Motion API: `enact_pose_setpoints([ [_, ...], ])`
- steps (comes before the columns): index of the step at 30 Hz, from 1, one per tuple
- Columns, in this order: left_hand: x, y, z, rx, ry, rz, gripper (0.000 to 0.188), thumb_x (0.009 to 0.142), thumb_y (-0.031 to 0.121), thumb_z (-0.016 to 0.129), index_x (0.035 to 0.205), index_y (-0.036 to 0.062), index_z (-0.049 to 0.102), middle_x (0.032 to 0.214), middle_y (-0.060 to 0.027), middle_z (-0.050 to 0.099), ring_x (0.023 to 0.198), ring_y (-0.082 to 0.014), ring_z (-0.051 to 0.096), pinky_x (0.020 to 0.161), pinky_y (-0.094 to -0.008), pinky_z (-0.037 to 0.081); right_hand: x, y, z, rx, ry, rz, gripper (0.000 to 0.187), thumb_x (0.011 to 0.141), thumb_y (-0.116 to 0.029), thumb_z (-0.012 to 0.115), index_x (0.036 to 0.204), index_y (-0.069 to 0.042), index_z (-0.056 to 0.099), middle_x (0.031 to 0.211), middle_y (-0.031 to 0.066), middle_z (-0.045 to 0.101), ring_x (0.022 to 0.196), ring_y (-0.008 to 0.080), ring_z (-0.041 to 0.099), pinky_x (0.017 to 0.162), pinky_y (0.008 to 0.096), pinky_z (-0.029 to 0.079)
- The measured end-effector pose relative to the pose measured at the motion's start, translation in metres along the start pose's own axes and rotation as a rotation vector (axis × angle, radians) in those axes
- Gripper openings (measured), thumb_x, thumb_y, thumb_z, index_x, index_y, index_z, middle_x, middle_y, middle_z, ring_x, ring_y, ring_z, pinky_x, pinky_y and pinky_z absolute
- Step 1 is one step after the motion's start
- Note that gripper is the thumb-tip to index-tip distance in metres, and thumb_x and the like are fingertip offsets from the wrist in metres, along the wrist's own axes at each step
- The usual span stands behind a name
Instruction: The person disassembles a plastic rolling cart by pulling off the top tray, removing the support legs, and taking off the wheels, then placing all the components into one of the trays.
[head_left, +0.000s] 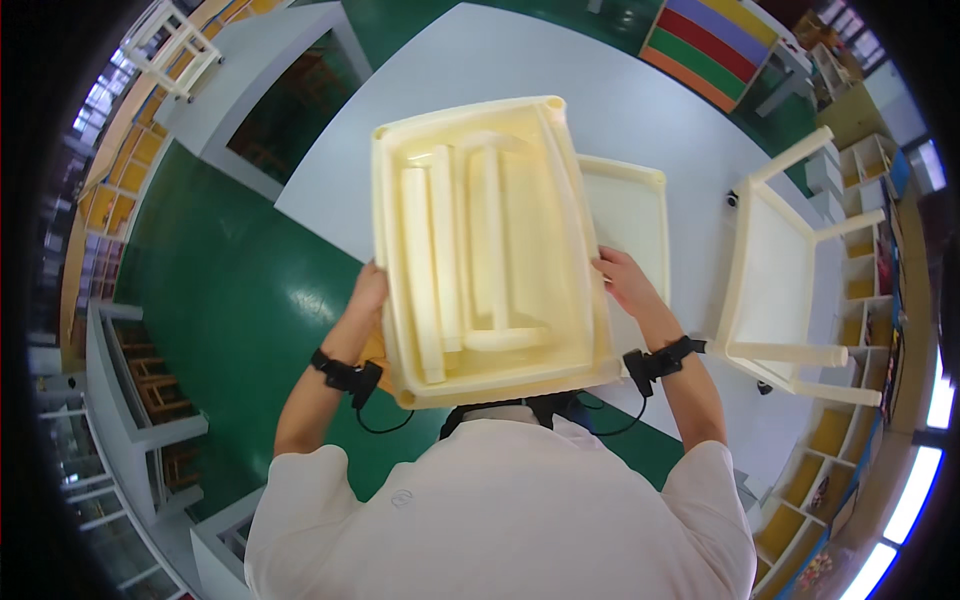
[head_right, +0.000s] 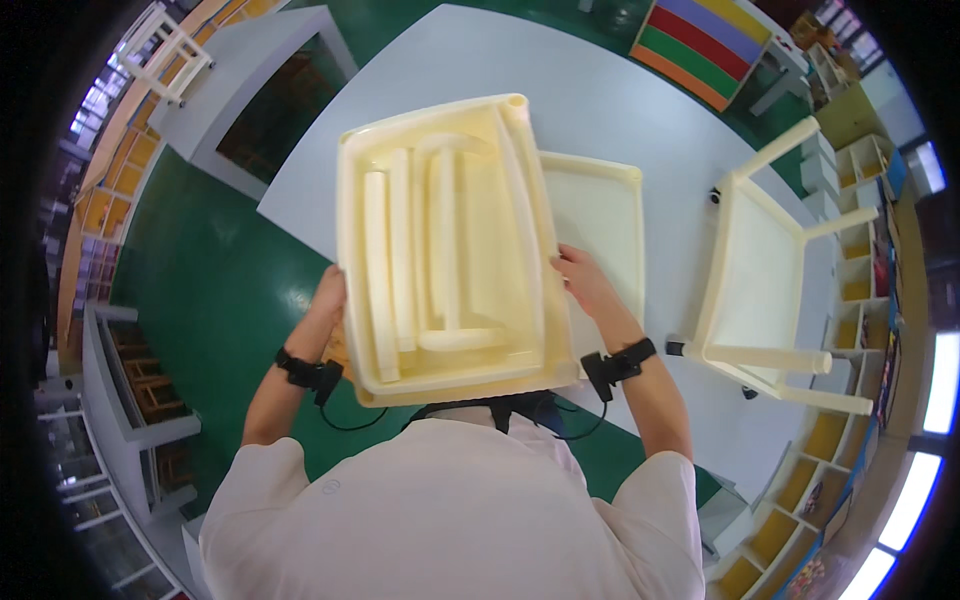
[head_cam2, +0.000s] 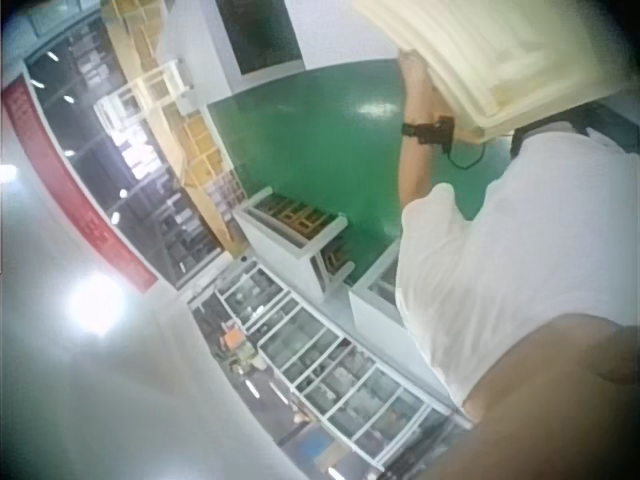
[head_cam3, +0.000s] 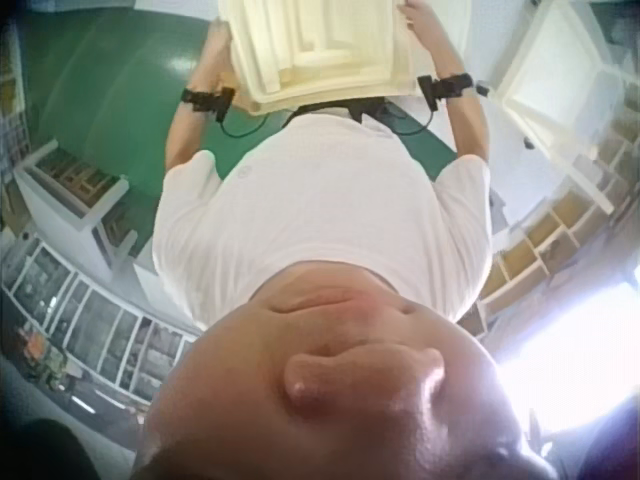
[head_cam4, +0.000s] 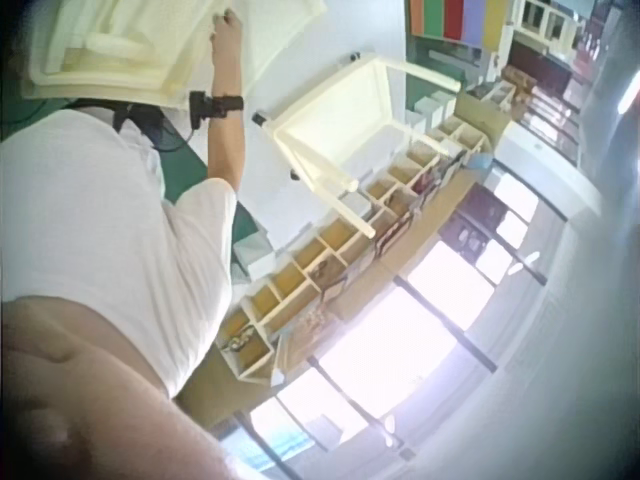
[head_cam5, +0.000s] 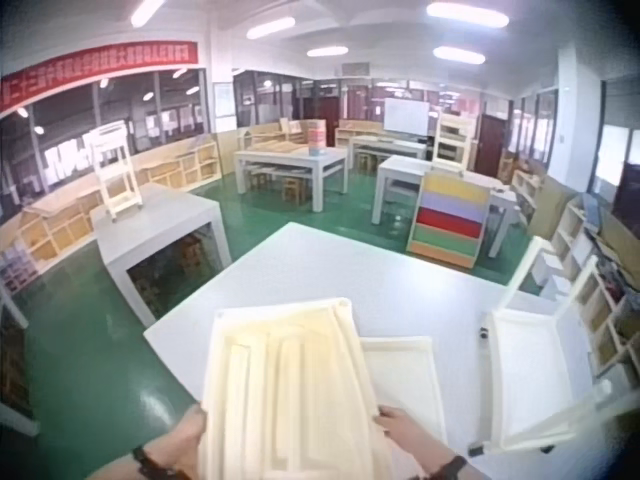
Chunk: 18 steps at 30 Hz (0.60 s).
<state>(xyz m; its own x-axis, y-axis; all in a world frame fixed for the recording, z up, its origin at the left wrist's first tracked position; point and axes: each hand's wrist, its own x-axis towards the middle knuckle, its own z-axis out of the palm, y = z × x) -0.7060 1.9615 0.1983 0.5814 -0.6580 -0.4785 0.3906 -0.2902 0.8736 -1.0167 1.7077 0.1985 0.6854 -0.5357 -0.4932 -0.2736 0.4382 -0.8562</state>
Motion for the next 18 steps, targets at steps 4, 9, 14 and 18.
enact_pose_setpoints([
  [4,0.032,-0.032,0.1,0.016,-0.139,0.027,0.036,0.086,0.001,0.049,0.121,-0.0085,0.046,0.107,-0.0181,0.06,0.085,-0.0217,0.063,0.072,-0.0321,0.053,-0.032,0.031,-0.092,0.164,0.094,-0.052,0.034,0.088,-0.014,0.049,0.119,0.002,0.053,0.103,0.0065,0.061,0.088,0.0131,0.058,0.074,0.0278,0.047],
  [9,0.046,-0.073,0.177,0.094,-0.199,0.071,0.036,0.092,0.019,0.049,0.119,-0.0057,0.05,0.108,-0.0168,0.061,0.087,-0.0207,0.063,0.073,-0.0327,0.053,-0.056,0.08,-0.158,-0.086,0.126,-0.265,0.032,0.087,-0.011,0.047,0.114,0.004,0.055,0.105,0.0115,0.062,0.089,0.0174,0.06,0.078,0.0304,0.048],
  [14,0.058,-0.101,0.198,0.174,-0.104,-0.081,0.043,0.091,0.029,0.051,0.118,-0.0041,0.051,0.104,-0.0165,0.062,0.085,-0.0221,0.064,0.071,-0.0349,0.053,-0.047,0.114,-0.17,0.238,0.259,-0.097,0.032,0.087,-0.013,0.051,0.114,0.003,0.054,0.105,0.0097,0.061,0.094,0.0172,0.058,0.08,0.0304,0.048],
  [18,0.064,-0.109,0.182,0.264,-0.054,-0.142,0.045,0.09,0.033,0.051,0.114,-0.0056,0.052,0.101,-0.016,0.062,0.083,-0.0223,0.064,0.068,-0.0352,0.053,-0.037,0.132,-0.175,0.089,0.216,-0.085,0.044,0.086,-0.017,0.056,0.124,0.002,0.047,0.115,0.0119,0.057,0.101,0.0206,0.056,0.087,0.0321,0.044],
])
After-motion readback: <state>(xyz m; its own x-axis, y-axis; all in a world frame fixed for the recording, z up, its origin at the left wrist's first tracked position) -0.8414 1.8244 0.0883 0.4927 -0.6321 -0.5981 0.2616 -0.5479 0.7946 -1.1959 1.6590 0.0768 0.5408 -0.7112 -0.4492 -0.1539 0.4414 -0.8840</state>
